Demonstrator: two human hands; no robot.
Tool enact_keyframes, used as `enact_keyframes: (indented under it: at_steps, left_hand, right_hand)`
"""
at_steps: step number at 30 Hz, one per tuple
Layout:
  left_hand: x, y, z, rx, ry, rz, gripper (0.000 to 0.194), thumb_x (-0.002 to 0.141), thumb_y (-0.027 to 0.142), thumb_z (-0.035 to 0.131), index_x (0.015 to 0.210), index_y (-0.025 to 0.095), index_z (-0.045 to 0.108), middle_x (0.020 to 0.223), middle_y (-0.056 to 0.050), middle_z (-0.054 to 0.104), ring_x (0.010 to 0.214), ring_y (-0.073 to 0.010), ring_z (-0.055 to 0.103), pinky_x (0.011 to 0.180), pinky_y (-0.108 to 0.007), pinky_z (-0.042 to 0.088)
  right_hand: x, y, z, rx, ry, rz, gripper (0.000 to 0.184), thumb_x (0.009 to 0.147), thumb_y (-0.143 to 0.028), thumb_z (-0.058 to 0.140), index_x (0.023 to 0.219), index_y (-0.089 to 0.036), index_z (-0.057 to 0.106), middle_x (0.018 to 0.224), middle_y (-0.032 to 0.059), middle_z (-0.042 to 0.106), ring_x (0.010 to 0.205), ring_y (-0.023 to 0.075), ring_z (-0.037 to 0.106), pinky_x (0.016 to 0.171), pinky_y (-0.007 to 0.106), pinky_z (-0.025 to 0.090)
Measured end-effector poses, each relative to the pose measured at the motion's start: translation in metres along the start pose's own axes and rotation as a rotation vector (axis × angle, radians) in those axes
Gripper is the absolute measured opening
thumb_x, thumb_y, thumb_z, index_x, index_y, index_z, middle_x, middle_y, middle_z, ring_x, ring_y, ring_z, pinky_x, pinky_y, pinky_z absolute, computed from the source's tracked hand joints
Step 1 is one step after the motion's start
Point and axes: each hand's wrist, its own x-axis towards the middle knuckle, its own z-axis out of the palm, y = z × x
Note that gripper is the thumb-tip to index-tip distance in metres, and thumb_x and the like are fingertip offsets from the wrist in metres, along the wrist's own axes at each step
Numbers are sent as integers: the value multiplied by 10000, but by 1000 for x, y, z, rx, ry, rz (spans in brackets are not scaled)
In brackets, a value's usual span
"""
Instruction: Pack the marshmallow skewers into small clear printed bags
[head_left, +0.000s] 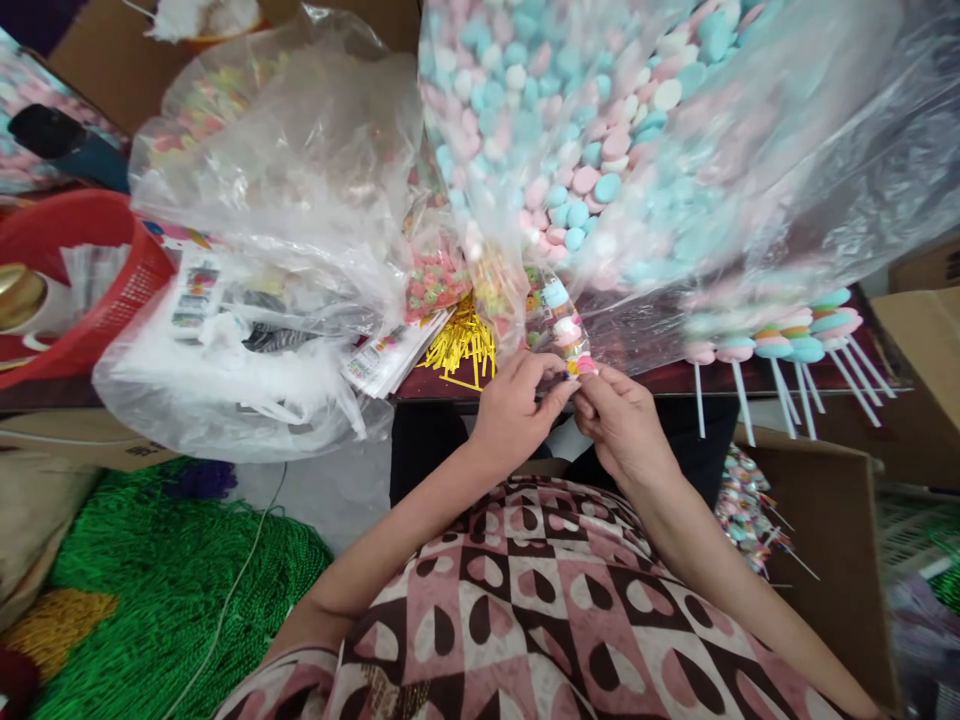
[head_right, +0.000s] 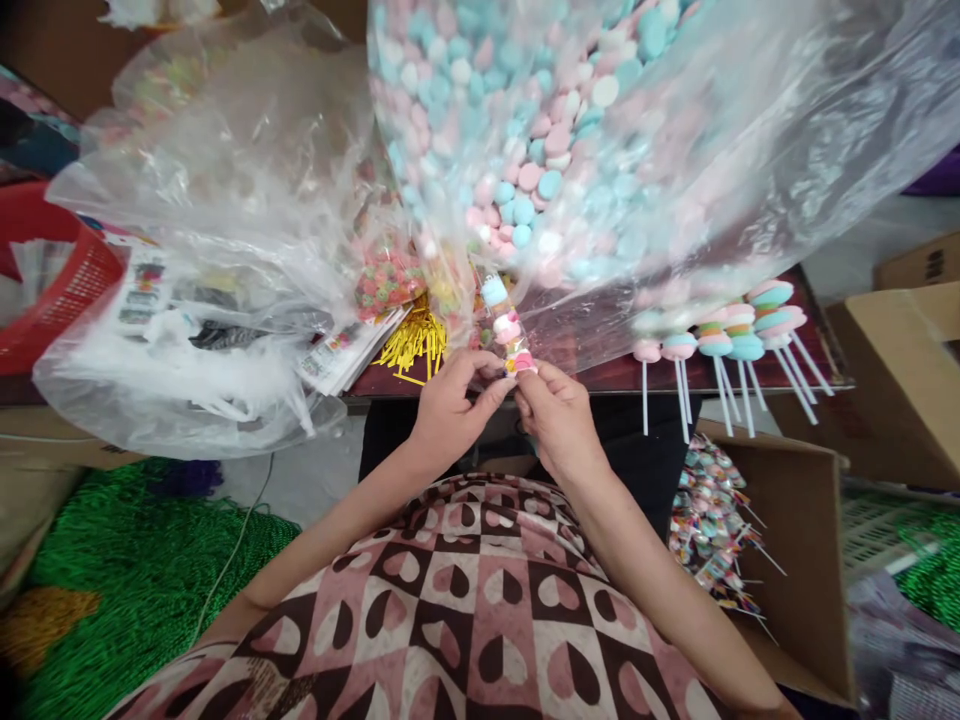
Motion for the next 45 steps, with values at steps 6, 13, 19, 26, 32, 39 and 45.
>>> enact_keyframes:
  at_steps: [6, 13, 19, 26, 32, 39, 45]
  left_hand:
    - [2, 3, 0, 130, -20, 85, 180, 945, 349, 532, 941, 213, 650, 896, -56, 704, 824, -170, 638, 784, -296, 475]
    - [1, 7, -2, 426, 13, 260, 204, 968, 281, 489, 867, 208, 650, 806, -38, 688, 763, -153, 624, 729, -275, 430]
    - [5, 4, 0, 416, 23, 248, 156, 900, 189, 505, 764, 208, 578, 719, -12, 631, 698, -145, 579, 681, -270, 411]
    - [12, 4, -1, 506, -34, 290, 133, 937, 262, 505, 881, 204, 611, 798, -36, 647, 758, -173, 587, 699, -291, 411]
    - [12, 0, -3, 654, -56, 399, 250, 993, 259, 425, 890, 182, 640, 814, -59, 679, 782, -190, 615, 734, -321, 403]
    - [13, 1, -2, 790, -13, 442, 235, 975, 216, 432, 815, 189, 602, 745, -36, 641, 722, -191, 601, 694, -324, 406]
    - [11, 6, 1, 803, 39, 459, 223, 943, 162, 452, 758, 195, 572, 681, -16, 602, 651, -163, 570, 654, -305, 387]
  right_hand:
    - [-2, 3, 1, -15, 8, -47, 296, 767, -410, 736, 676, -192, 558, 485, -90, 371, 405, 40, 233, 383, 193, 150]
    - [-2, 15, -5, -181, 40, -166, 263, 817, -444, 691, 748, -202, 614, 520, -80, 384, 438, 66, 276, 405, 209, 202]
    - [-2, 19, -8, -307, 99, -241, 277, 848, -453, 654, 955, -203, 708, 542, -73, 410, 466, 79, 303, 422, 212, 241]
    - [0, 19, -8, -303, 71, -230, 340, 856, -450, 649, 1081, -205, 724, 621, -52, 494, 496, 79, 335, 432, 208, 252]
    - [3, 20, -10, -303, 23, -226, 373, 848, -477, 657, 1095, -202, 706, 608, -49, 504, 491, 88, 381, 440, 219, 296]
    - [6, 23, -7, -331, 38, -263, 368, 857, -450, 628, 1118, -203, 706, 586, -52, 500, 490, 99, 398, 474, 238, 333]
    - [6, 26, -12, -349, 74, -324, 375, 862, -494, 625, 1097, -216, 712, 579, -48, 489, 520, 116, 431, 477, 242, 338]
